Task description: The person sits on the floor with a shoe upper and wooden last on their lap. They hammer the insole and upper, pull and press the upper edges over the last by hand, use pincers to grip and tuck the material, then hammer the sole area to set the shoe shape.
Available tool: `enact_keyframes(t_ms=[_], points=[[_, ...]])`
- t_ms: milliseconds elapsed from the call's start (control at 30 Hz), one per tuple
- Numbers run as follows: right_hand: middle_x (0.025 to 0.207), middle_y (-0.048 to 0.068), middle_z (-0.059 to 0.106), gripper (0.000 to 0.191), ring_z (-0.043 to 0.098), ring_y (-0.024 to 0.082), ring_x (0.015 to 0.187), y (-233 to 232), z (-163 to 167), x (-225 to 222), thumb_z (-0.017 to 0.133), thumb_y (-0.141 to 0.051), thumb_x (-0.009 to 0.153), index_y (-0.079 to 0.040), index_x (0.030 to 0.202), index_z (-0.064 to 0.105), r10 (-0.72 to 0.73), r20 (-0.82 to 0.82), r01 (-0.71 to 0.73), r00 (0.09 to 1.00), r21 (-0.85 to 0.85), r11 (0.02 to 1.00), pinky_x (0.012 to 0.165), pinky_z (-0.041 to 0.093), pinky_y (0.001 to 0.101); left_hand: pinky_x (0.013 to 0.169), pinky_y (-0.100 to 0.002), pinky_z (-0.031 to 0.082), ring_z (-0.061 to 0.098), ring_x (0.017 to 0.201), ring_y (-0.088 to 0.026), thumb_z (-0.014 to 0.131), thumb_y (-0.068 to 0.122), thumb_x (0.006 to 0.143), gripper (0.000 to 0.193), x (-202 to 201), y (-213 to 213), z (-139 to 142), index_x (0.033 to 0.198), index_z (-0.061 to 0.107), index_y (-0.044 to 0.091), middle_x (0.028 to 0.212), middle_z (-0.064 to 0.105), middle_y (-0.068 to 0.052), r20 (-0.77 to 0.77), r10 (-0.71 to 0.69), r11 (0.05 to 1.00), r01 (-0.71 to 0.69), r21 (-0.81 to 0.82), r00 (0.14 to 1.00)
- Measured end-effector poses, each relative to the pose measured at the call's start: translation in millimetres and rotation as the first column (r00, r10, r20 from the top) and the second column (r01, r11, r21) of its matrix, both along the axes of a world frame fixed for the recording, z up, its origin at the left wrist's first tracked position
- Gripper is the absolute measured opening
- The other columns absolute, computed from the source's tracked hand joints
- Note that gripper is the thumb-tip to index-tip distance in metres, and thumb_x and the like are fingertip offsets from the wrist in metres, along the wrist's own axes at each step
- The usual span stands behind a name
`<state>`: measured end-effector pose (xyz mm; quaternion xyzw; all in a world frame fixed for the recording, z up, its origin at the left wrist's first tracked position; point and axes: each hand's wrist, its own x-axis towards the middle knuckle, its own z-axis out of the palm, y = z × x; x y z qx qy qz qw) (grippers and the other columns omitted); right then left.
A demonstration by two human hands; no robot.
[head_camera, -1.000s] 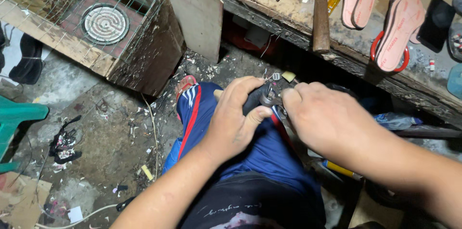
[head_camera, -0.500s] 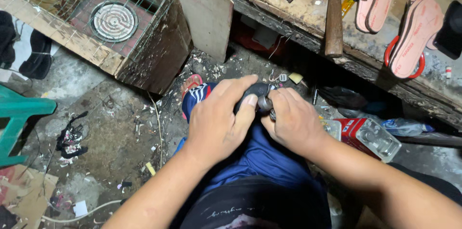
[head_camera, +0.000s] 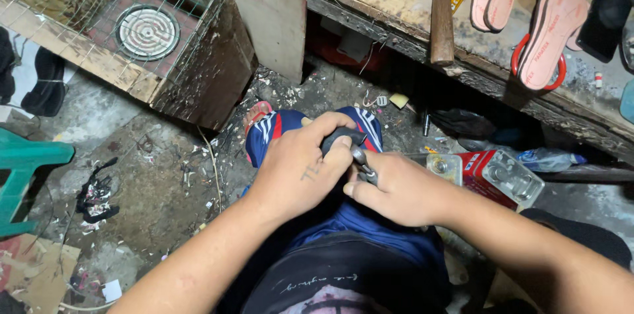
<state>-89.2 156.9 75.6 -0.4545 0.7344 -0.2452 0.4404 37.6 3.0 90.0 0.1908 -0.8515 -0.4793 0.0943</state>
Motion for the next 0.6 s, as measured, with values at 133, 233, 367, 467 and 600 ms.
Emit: enact_keyframes(t_ms=[133, 233, 367, 467, 600], points=[[0.099, 0.021, 0.069, 0.027, 0.065, 0.041, 0.096, 7, 0, 6, 0.063, -0.024, 0.091, -0.004, 0.108, 0.059, -0.032, -0.215, -0.010, 0.976, -0.188, 0.982, 0.083, 0.051, 0.0488, 0.073, -0.050, 0.054, 0.070, 0.082, -0.040, 0.058, 0.024, 0.088, 0.028, -1, 5, -2, 0.112, 0.068, 0.014, 0.085, 0.074, -0.016, -0.041, 0.021, 0.988, -0.027, -0.150, 0.999], [0.100, 0.023, 0.067, 0.030, 0.063, 0.043, 0.098, 12, 5, 7, 0.063, -0.021, 0.088, -0.001, 0.109, 0.058, -0.108, -0.342, 0.037, 0.934, -0.208, 0.977, 0.084, 0.050, 0.0501, 0.071, -0.052, 0.054, 0.070, 0.083, -0.039, 0.058, 0.023, 0.089, 0.027, -1, 12, -4, 0.113, 0.067, 0.014, 0.092, 0.074, -0.015, -0.080, 0.019, 0.980, -0.034, -0.195, 0.997], [0.097, 0.023, 0.068, 0.028, 0.063, 0.045, 0.098, 19, 12, 0, 0.063, -0.018, 0.086, -0.001, 0.108, 0.058, -0.085, -0.428, 0.033, 0.900, -0.127, 0.991, 0.084, 0.049, 0.0524, 0.066, -0.052, 0.054, 0.070, 0.079, -0.039, 0.059, 0.023, 0.089, 0.027, -3, 21, -6, 0.113, 0.066, 0.013, 0.096, 0.075, -0.013, -0.069, 0.021, 0.968, -0.037, -0.247, 0.997], [0.092, 0.022, 0.068, 0.023, 0.065, 0.044, 0.093, 25, 7, -5, 0.066, -0.021, 0.087, -0.002, 0.099, 0.059, -0.032, -0.488, 0.041, 0.872, 0.007, 0.999, 0.082, 0.050, 0.0533, 0.062, -0.050, 0.055, 0.071, 0.077, -0.038, 0.060, 0.023, 0.089, 0.029, -2, 24, -8, 0.114, 0.065, 0.011, 0.099, 0.074, -0.012, -0.068, 0.004, 0.962, -0.022, -0.270, 0.998], [0.086, 0.022, 0.069, 0.023, 0.066, 0.045, 0.082, 16, -28, 1, 0.068, -0.021, 0.085, -0.001, 0.093, 0.059, -0.222, -0.525, 0.067, 0.822, -0.297, 0.952, 0.072, 0.053, 0.0526, 0.061, -0.049, 0.055, 0.071, 0.076, -0.037, 0.060, 0.024, 0.091, 0.028, -2, 20, -12, 0.115, 0.065, 0.011, 0.100, 0.075, -0.012, -0.092, 0.017, 0.953, -0.043, -0.298, 0.996]])
